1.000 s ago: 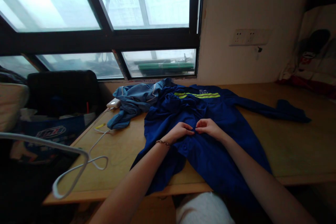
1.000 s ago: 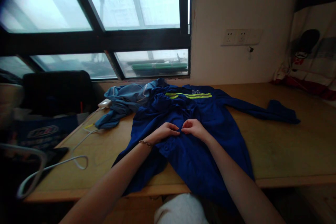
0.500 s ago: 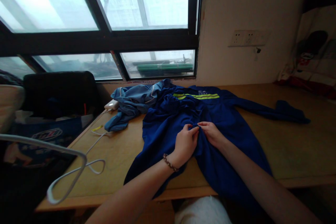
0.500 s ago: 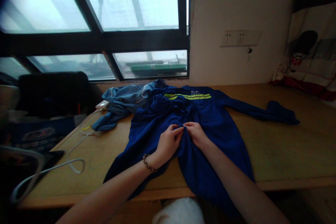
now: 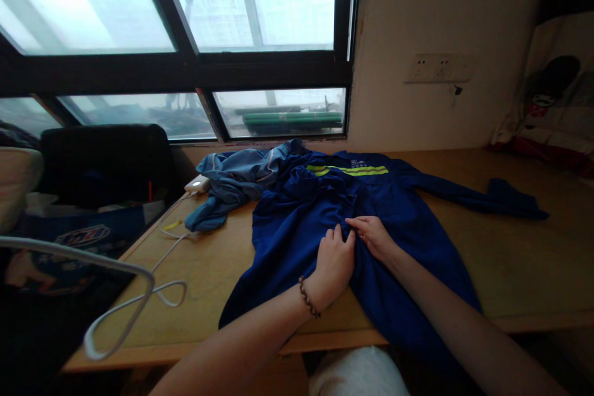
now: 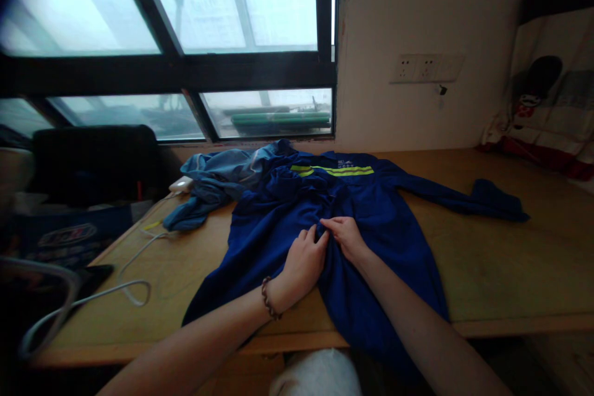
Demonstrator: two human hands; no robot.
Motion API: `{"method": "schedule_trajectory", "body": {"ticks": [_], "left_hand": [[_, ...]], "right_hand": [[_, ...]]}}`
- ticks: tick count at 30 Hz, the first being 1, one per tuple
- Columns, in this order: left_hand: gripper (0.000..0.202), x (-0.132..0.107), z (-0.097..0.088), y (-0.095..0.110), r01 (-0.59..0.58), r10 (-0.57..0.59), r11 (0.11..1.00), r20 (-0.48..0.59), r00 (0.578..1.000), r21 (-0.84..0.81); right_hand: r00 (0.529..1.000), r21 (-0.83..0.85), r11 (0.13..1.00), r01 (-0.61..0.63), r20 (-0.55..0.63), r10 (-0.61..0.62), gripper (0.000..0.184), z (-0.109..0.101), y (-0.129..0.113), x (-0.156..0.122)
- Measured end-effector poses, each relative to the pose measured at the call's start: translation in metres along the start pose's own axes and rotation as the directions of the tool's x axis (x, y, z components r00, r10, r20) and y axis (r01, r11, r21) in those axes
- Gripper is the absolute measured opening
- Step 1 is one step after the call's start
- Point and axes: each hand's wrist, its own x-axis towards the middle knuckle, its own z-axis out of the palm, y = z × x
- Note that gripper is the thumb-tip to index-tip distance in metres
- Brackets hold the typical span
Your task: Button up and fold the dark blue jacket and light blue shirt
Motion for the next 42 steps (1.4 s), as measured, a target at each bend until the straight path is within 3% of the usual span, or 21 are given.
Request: {"method": "schedule_trajectory", "body": {"ticks": [11,14,16,18,20,23,25,27,30,32,34,38,40,42], "left_hand": [[0.040,0.001,0.001,-0.001,0.000,-0.002,0.996,-0.027,1.000,-0.084],[0.038,0.002,-0.001,-0.003,-0.001,-0.009,0.981,-0.049,0.999,-0.195],[0.037,0.003,-0.004,-0.005,0.003,-0.029,0.946,-0.073,0.997,-0.323],[0.035,0.006,-0.009,-0.009,0.012,-0.063,0.882,-0.093,0.994,-0.471],[0.031,0.010,-0.015,-0.012,0.028,-0.103,0.820,-0.099,0.990,-0.572],[0.029,0.015,-0.025,-0.015,0.037,-0.161,0.810,-0.161,0.974,-0.586],[0.028,0.015,-0.027,-0.015,0.025,-0.167,0.795,-0.180,0.969,-0.606],[0.029,0.014,-0.024,-0.015,0.055,-0.155,0.732,-0.088,0.984,-0.679],[0.033,0.011,-0.012,-0.014,0.198,-0.105,0.598,0.169,0.980,-0.777],[0.033,0.013,-0.003,-0.016,0.291,-0.080,0.491,0.290,0.954,-0.821],[0.030,0.017,0.002,-0.019,0.360,-0.108,0.373,0.345,0.932,-0.855],[0.029,0.028,-0.001,-0.033,0.465,-0.232,0.151,0.426,0.874,-0.872],[0.029,0.032,-0.005,-0.041,0.523,-0.243,0.053,0.497,0.833,-0.851],[0.027,0.033,-0.008,-0.047,0.576,-0.224,-0.014,0.563,0.795,-0.818]], "right_hand": [[0.999,0.103,0.994,0.044,-0.012,-0.043,0.022,-0.001,0.002,0.004],[0.996,0.088,0.993,0.084,-0.051,-0.079,0.022,-0.004,0.001,0.007],[0.975,-0.003,0.985,0.174,-0.138,-0.173,0.022,-0.010,-0.003,0.010],[0.916,-0.173,0.943,0.284,-0.243,-0.320,0.024,-0.018,-0.010,0.013],[0.822,-0.365,0.863,0.349,-0.323,-0.469,0.028,-0.025,-0.018,0.015],[0.699,-0.568,0.734,0.373,-0.349,-0.624,0.030,-0.030,-0.028,0.013],[0.652,-0.634,0.670,0.385,-0.327,-0.684,0.031,-0.028,-0.032,0.009],[0.620,-0.673,0.625,0.395,-0.307,-0.722,0.031,-0.025,-0.033,0.005],[0.588,-0.725,0.566,0.393,-0.275,-0.761,0.030,-0.021,-0.031,0.002],[0.595,-0.763,0.524,0.379,-0.233,-0.769,0.031,-0.022,-0.030,0.003],[0.631,-0.778,0.509,0.369,-0.193,-0.752,0.029,-0.024,-0.029,0.006],[0.676,-0.694,0.562,0.450,-0.147,-0.722,0.027,-0.023,-0.035,0.003],[0.762,-0.586,0.624,0.516,-0.019,-0.648,0.027,-0.016,-0.037,-0.004],[0.859,-0.485,0.713,0.507,0.218,-0.463,0.026,-0.008,-0.038,-0.013]]}}
